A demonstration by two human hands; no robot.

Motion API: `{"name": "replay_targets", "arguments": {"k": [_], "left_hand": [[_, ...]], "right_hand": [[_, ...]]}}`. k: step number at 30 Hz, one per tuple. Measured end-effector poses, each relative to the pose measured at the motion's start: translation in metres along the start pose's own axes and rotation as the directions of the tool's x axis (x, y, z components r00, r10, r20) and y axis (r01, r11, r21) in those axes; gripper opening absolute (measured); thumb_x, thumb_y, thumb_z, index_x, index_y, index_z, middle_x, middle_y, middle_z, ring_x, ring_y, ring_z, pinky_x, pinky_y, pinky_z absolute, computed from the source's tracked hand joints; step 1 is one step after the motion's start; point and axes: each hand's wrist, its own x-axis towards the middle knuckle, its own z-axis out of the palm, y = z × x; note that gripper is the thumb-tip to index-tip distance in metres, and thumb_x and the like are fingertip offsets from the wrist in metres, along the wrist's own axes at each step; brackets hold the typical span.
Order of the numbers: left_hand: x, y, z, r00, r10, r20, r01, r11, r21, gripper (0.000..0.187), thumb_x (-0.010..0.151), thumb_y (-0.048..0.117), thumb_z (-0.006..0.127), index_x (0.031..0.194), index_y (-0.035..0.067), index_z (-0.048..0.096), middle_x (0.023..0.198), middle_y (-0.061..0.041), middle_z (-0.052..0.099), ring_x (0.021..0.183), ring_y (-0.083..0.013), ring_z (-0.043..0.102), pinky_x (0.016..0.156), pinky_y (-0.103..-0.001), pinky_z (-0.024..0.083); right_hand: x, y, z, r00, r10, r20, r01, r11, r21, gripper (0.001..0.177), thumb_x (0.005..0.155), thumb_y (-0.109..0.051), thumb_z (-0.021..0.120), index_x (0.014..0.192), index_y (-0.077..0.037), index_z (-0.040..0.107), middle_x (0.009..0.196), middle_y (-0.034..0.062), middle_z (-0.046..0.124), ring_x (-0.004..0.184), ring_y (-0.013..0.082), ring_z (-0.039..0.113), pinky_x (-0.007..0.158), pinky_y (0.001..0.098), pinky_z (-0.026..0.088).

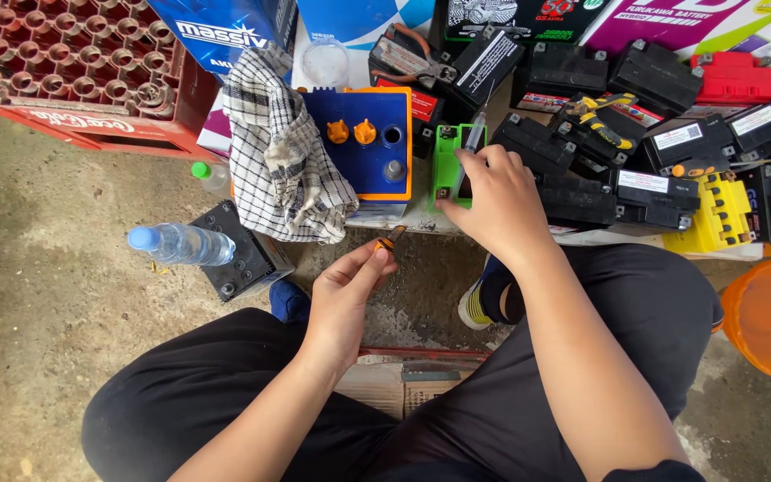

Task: Cleaning and maintaining a car battery using a brush, cloth, and syringe

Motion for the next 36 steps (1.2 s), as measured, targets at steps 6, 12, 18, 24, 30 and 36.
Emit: {"name": "replay_targets", "arguments": {"k": [6,12,18,24,30,36], "left_hand": [[-0.002,0.006,-0.004,1.0,-0.003,-0.002,0.003,0.998,0.056,0.044,0.092,0.019,0.076,0.129,-0.006,0.07,0.106,-0.02,0.077,0.099,-0.0219,0.071,0.092,-0.033,0.055],[0.004,-0.001,-0.011,0.999,0.043,-0.023,-0.039,0.987,0.155,0.039,0.092,0.02,0.078,0.124,-0.001,0.074,0.106,-0.018,0.079,0.1,-0.0163,0.07,0.091,-0.03,0.056],[-0.011,0.007,-0.022,0.985,0.173,0.019,-0.171,0.94,0.296,0.041,0.087,0.015,0.082,0.125,0.001,0.074,0.1,-0.013,0.077,0.089,-0.0134,0.067,0.085,-0.03,0.059],[-0.001,0.008,-0.043,0.967,0.24,0.08,-0.249,0.843,0.476,0.037,0.087,0.022,0.084,0.121,0.009,0.078,0.096,-0.011,0.081,0.083,-0.0136,0.076,0.075,-0.027,0.062],[0.011,0.015,-0.039,0.982,0.158,0.102,-0.187,0.791,0.583,0.033,0.091,0.014,0.072,0.121,0.0,0.074,0.094,-0.007,0.079,0.072,-0.0088,0.066,0.061,-0.022,0.052],[0.018,0.018,-0.036,0.949,0.258,0.18,-0.303,0.602,0.739,0.034,0.088,0.015,0.072,0.119,0.001,0.074,0.102,-0.011,0.081,0.082,-0.0159,0.077,0.07,-0.027,0.06]], "right_hand": [[-0.008,-0.004,-0.012,1.0,0.007,0.019,-0.008,0.998,0.068,0.065,0.084,-0.036,0.08,0.139,-0.005,0.062,0.116,0.016,0.06,0.114,0.0388,0.059,0.094,0.0523,0.047],[-0.052,-0.032,-0.052,0.99,0.016,-0.142,0.04,0.924,0.381,0.076,0.084,-0.027,0.083,0.146,0.005,0.053,0.118,0.0305,0.058,0.115,0.0524,0.057,0.097,0.0581,0.046],[-0.109,-0.027,-0.064,0.999,0.048,-0.012,-0.018,0.582,0.813,0.067,0.081,-0.006,0.08,0.144,-0.001,0.058,0.12,0.0162,0.062,0.11,0.0234,0.061,0.083,0.0291,0.05],[-0.159,-0.032,-0.041,0.975,0.079,0.207,-0.216,0.129,0.968,0.064,0.082,-0.015,0.074,0.142,0.004,0.058,0.113,0.0227,0.071,0.109,0.0319,0.067,0.087,0.0408,0.051],[-0.158,-0.044,-0.035,0.926,-0.095,0.364,-0.352,0.122,0.928,0.065,0.085,-0.019,0.072,0.145,0.0,0.053,0.129,0.0217,0.071,0.119,0.0263,0.067,0.099,0.0357,0.05],[-0.156,-0.046,-0.027,0.924,-0.142,0.356,-0.343,0.11,0.933,0.064,0.086,-0.026,0.075,0.142,-0.002,0.058,0.127,0.0201,0.071,0.116,0.0253,0.065,0.097,0.0368,0.049]]}}
